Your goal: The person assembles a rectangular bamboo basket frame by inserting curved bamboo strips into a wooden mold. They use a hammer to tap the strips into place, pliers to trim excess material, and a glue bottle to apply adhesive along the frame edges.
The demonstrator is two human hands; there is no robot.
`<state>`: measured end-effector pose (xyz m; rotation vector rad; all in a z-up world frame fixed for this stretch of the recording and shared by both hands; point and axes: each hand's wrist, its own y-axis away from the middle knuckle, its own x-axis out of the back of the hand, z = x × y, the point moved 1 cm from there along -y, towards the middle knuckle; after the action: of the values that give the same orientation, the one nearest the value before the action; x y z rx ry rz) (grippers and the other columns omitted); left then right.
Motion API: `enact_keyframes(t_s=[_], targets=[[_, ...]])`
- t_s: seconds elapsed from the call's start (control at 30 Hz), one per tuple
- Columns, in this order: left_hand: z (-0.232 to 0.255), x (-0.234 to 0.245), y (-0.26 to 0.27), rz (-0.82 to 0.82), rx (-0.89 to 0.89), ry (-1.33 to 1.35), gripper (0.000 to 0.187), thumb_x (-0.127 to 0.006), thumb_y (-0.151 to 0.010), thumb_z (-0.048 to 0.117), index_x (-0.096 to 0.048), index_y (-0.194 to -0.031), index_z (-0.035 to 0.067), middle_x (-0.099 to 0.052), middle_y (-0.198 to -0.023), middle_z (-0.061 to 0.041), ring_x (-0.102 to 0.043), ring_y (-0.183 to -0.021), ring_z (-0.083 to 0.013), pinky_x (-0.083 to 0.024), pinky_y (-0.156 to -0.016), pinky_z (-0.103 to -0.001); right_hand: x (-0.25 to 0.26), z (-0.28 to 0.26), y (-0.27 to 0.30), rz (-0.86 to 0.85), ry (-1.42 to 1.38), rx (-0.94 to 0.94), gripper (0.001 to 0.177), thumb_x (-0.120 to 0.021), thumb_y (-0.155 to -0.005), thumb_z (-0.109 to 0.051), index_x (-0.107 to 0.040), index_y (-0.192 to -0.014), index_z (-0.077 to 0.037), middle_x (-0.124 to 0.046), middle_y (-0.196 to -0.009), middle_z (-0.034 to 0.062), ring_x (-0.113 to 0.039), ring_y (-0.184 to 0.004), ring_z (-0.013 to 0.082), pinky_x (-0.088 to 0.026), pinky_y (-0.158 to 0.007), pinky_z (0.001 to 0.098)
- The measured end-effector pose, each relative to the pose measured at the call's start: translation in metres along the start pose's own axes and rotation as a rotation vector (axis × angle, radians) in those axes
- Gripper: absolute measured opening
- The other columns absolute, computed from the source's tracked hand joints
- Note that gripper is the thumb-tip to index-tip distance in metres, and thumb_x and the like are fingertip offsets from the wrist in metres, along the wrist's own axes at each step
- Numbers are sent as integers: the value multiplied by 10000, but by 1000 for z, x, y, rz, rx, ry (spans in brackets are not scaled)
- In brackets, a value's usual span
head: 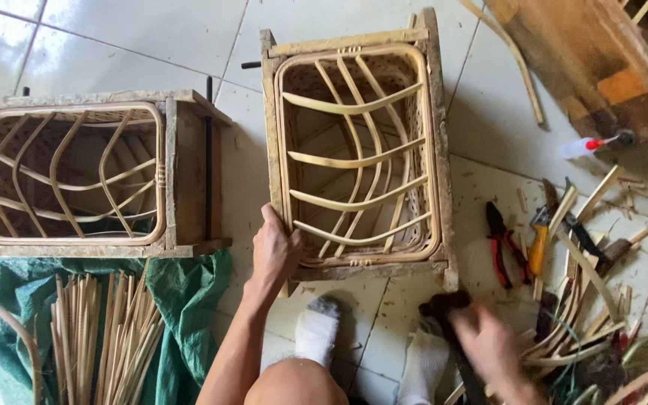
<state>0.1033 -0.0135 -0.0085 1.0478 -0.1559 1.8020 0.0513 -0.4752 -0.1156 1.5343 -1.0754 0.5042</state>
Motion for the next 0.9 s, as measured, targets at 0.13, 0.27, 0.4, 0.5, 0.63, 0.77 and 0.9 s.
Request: enact_keyframes(t_s=[0.13,0.27,0.4,0.5,0.63,0.77,0.9], targets=[[0,6,-5,18,-3,-7,399,-627,-852,86,-381,-1151,-13,-683,-887,-349,-676,-854,-531,-559,-766,-569,-44,14,13,-119,-6,-43,587,-650,-884,-526,-643,-1261,-76,-731,-1096,267,-677,-1043,466,-563,-869,510],[7,8,2,11,44,32,402,-619,-871,101,-395,-1186,-9,-703,-918,-328,-708,-868,-493,-586,-798,-532,-60,48,7,-127,-169,-222,603,-622,-942,-527,-590,-1336,-71,-758,-995,237,-766,-892,381,-594,-809,476],[12,11,12,56,75,229,617,-695,-802,135,-396,-1325,-1,-690,-969,-326,-707,-898,-477,-581,-786,-520,-33,68,3,25,-461,-295,463,-737,-947,-382,-676,-1163,24,-742,-1000,202,-705,-866,279,-570,-788,436],[8,9,13,128,27,275,660,-707,-791,122,-418,-1366,-25,-688,-968,-343,-693,-909,-499,-571,-786,-532,20,54,-8,83,-525,-155,402,-648,-1063,-336,-616,-1257,15,-579,-854,155,-519,-692,231,-416,-638,387],[0,0,12,167,-43,194,663,-673,-826,104,-391,-1401,-68,-667,-1009,-358,-670,-906,-523,-552,-803,-551,108,-40,-13,187,-466,205,371,-626,-1039,-261,-596,-1293,8,-578,-771,128,-526,-595,196,-429,-548,363],[-6,-1,13,143,-37,205,679,-668,-831,95,-374,-1415,-88,-658,-1051,-353,-669,-931,-515,-550,-835,-543,144,-217,-7,130,-112,956,393,-636,-955,-182,-595,-1299,3,-649,-724,112,-617,-544,167,-515,-495,349],[-6,-2,13,165,-63,224,685,-672,-812,84,-374,-1402,-98,-653,-1100,-350,-666,-952,-511,-543,-838,-539,119,-355,-12,-301,-10,1068,494,-615,-960,-165,-543,-1423,-8,-752,-827,144,-636,-413,160,-517,-376,306]])
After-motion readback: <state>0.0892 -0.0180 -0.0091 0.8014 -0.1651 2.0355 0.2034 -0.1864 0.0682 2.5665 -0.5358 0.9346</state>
